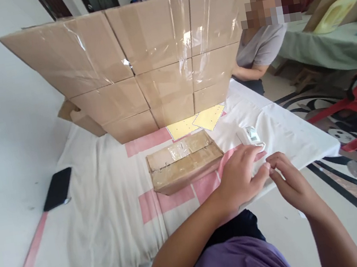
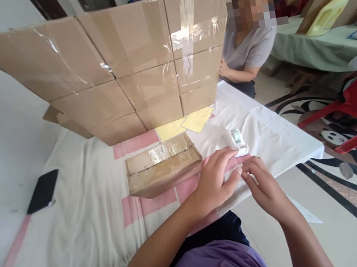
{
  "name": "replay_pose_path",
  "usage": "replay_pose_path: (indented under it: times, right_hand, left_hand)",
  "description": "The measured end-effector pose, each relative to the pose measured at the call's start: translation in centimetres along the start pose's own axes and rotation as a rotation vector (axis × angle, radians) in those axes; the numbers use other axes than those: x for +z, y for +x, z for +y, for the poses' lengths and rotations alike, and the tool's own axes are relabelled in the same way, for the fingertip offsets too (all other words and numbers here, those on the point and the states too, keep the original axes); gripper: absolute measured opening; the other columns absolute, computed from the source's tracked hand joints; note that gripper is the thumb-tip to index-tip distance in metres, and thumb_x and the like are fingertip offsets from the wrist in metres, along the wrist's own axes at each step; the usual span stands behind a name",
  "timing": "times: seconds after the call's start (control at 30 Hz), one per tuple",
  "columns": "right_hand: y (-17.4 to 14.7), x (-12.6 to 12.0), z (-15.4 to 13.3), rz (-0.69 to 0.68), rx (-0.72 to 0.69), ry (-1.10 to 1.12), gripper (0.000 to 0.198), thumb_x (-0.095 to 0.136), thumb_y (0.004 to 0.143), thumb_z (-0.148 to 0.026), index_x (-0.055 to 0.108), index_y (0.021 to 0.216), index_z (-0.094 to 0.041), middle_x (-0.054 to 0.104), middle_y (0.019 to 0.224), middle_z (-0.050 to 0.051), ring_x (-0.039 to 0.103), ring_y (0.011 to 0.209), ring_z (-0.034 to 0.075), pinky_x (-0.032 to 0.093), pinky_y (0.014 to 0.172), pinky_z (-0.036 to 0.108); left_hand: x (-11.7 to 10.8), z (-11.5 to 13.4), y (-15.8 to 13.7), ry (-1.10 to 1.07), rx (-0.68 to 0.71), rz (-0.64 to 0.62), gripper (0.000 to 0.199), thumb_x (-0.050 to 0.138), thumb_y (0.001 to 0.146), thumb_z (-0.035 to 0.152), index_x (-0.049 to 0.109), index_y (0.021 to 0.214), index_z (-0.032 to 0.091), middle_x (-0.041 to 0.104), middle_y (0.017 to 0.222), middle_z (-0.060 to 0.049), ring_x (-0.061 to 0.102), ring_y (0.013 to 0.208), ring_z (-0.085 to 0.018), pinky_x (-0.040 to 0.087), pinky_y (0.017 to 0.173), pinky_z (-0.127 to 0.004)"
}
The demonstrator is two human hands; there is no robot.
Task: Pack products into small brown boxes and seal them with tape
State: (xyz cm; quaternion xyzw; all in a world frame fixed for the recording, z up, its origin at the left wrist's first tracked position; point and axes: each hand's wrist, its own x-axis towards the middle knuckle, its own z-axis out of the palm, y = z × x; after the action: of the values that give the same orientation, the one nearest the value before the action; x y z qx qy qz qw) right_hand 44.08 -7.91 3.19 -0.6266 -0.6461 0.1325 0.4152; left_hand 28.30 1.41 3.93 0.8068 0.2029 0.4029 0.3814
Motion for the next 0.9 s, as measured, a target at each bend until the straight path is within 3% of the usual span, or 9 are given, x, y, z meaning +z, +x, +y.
replay_pose_path:
  times: [0.1, 0.23, 0.33, 0.4, 0.47, 0.57, 0.63, 0.77, 0.9]
  right_hand:
    - [0.6, 2.1, -2.4, -0.151, -0.168, 0.004, 0.005, 0.053, 0.101, -0.026, 0.057, 0.099, -0.026, 0.055, 0.103, 0.007, 0.054, 0.1, 0.024, 0.047, 0.086, 0.038]
    - [1.9, 5.7, -5.2, -0.344, -0.276, 0.061, 0.007, 0.055, 0.1, -0.025, 0.061, 0.095, -0.025, 0.059, 0.104, 0.008, 0.056, 0.102, 0.024, 0.052, 0.085, 0.037]
    - [2.7, 7.6, -6.5, -0.416, -0.373, 0.097, 0.01, 0.056, 0.1, -0.028, 0.063, 0.095, -0.025, 0.061, 0.105, 0.009, 0.058, 0.104, 0.024, 0.055, 0.085, 0.037]
    - [3.4, 8.3, -7.1, -0.403, -0.428, 0.079, 0.012, 0.059, 0.099, -0.031, 0.065, 0.107, -0.025, 0.063, 0.116, 0.01, 0.058, 0.114, 0.026, 0.055, 0.093, 0.041]
    - [4.6, 8.5, -7.5, -0.268, -0.473, 0.021, 0.027, 0.061, 0.098, -0.032, 0.063, 0.124, -0.025, 0.061, 0.131, 0.012, 0.053, 0.129, 0.03, 0.05, 0.107, 0.05]
    - [7.4, 8.7, -7.7, -0.04, -0.527, -0.147, 0.043, 0.059, 0.099, -0.03, 0.056, 0.14, -0.02, 0.059, 0.145, 0.014, 0.042, 0.146, 0.035, 0.03, 0.123, 0.062]
    - [9.4, 8.9, -7.5, -0.054, -0.555, -0.26, 0.048, 0.056, 0.101, -0.032, 0.053, 0.146, -0.016, 0.055, 0.151, 0.014, 0.037, 0.151, 0.037, 0.024, 0.126, 0.064]
    - [11.5, 9.8, -6.5, -0.221, -0.646, -0.317, 0.047, 0.051, 0.104, -0.038, 0.058, 0.144, -0.016, 0.059, 0.149, 0.01, 0.046, 0.146, 0.034, 0.036, 0.122, 0.06]
    - [11.2, 10.2, -5.7, -0.211, -0.64, -0.322, 0.047, 0.05, 0.104, -0.041, 0.06, 0.143, -0.015, 0.06, 0.148, 0.008, 0.048, 0.145, 0.034, 0.041, 0.119, 0.058]
  left_hand:
    - [-3.9, 0.8, -4.1, 0.045, -0.038, 0.031, 0.031, 0.068, 0.096, 0.034, 0.064, 0.125, 0.024, 0.074, 0.121, -0.005, 0.069, 0.114, -0.022, 0.054, 0.105, -0.038]
    - [-7.9, 0.6, -8.8, 0.078, -0.049, 0.116, 0.009, 0.071, 0.095, 0.026, 0.074, 0.102, 0.022, 0.08, 0.096, -0.003, 0.074, 0.086, -0.017, 0.058, 0.084, -0.03]
    - [-10.2, 1.1, -11.3, 0.178, -0.064, 0.147, 0.012, 0.068, 0.095, 0.015, 0.074, 0.103, 0.021, 0.079, 0.09, -0.003, 0.072, 0.08, -0.015, 0.057, 0.075, -0.027]
    - [-11.9, 1.6, -12.5, 0.288, -0.051, 0.176, 0.02, 0.065, 0.094, 0.009, 0.073, 0.109, 0.021, 0.079, 0.092, -0.004, 0.072, 0.084, -0.015, 0.057, 0.076, -0.027]
    - [-14.1, 2.3, -13.0, 0.42, -0.022, 0.211, 0.026, 0.063, 0.094, 0.004, 0.072, 0.111, 0.021, 0.079, 0.096, -0.004, 0.073, 0.088, -0.015, 0.056, 0.082, -0.028]
    - [-18.2, 3.1, -12.4, 0.589, -0.082, 0.237, 0.024, 0.063, 0.094, 0.005, 0.074, 0.107, 0.023, 0.08, 0.098, -0.002, 0.073, 0.09, -0.014, 0.055, 0.085, -0.026]
    - [-21.0, 3.4, -10.9, 0.612, -0.213, 0.161, 0.017, 0.064, 0.096, 0.013, 0.076, 0.102, 0.024, 0.08, 0.098, 0.0, 0.073, 0.089, -0.013, 0.054, 0.082, -0.023]
    - [-24.8, 2.9, -7.0, 0.494, -0.527, -0.12, 0.015, 0.063, 0.098, 0.027, 0.078, 0.094, 0.026, 0.08, 0.094, 0.002, 0.071, 0.083, -0.014, 0.051, 0.073, -0.023]
    - [-25.4, 1.5, -3.7, 0.428, -0.66, -0.233, 0.018, 0.061, 0.096, 0.028, 0.079, 0.093, 0.026, 0.079, 0.093, 0.004, 0.069, 0.084, -0.015, 0.048, 0.076, -0.023]
